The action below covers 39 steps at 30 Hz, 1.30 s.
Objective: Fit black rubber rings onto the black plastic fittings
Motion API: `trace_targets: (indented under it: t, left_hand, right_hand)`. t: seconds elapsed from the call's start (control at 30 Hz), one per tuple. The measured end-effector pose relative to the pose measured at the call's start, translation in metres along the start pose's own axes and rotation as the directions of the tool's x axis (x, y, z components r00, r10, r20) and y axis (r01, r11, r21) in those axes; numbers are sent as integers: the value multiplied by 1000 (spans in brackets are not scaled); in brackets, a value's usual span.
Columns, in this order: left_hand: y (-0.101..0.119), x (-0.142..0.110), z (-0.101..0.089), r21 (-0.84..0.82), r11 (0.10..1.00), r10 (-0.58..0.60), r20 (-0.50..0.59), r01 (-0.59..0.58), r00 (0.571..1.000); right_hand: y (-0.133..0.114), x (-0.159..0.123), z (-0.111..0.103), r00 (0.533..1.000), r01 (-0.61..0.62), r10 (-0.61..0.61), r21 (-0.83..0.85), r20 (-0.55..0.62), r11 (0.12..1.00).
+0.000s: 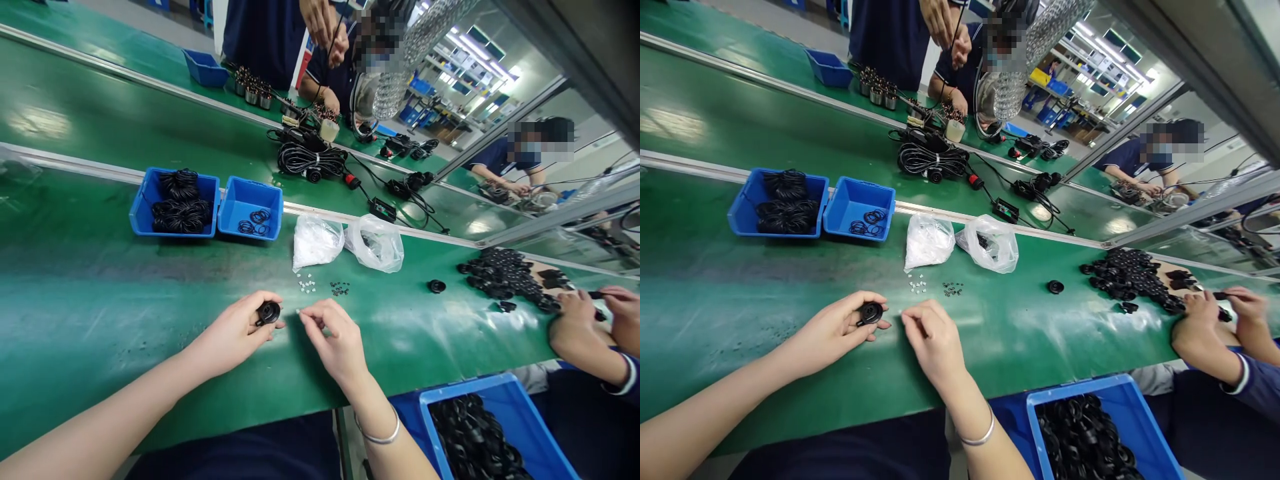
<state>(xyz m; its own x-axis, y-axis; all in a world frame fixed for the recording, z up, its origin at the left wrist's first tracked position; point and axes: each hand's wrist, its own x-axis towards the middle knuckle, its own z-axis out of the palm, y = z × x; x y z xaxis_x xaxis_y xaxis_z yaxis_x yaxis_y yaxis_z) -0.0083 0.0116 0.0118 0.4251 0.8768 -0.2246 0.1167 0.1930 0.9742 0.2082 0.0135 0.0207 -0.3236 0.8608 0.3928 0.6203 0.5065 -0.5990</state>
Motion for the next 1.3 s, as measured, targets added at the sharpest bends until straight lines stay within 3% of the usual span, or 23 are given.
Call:
trace_targets:
  t: [0.1, 0.27, 0.57, 0.73, 0.9, 1.0, 1.13, 1.2, 1.3]
  left_hand:
    - [2, -1, 0, 200, 980, 23, -36, -15, 999]
    - [2, -3, 0, 401, 914, 77, -32, -58, 997]
    - [-2, -4, 3, 449, 885, 153, -32, -122, 988]
    - [-7, -3, 6, 482, 867, 168, -48, -124, 985]
    - [-10, -3, 6, 469, 870, 196, -48, -151, 979]
    - [-9, -3, 5, 466, 877, 168, -61, -120, 984]
    - [-6, -2, 5, 375, 925, 93, -66, -61, 993]
    - [-6, -2, 7, 262, 965, 39, -32, -29, 999]
    - [-8, -3, 10, 114, 993, -28, 6, 27, 1000]
  right_hand:
    - [-18, 2, 12, 996, 76, -80, 78, 43, 994]
    - [-24, 8, 27, 991, 126, -125, -12, 53, 992]
    - [-25, 13, 29, 984, 146, -128, -141, 124, 979]
    - [-33, 15, 28, 970, 205, -148, -330, 191, 921]
    - [-36, 18, 29, 957, 237, -149, -372, 250, 897]
    - [-36, 21, 32, 964, 203, -127, -337, 236, 919]
    - [-25, 18, 21, 984, 119, -104, -102, 145, 988]
    - [-11, 11, 7, 1000, 9, -7, -68, 27, 998]
    - [23, -3, -20, 970, -221, 191, -225, -149, 949]
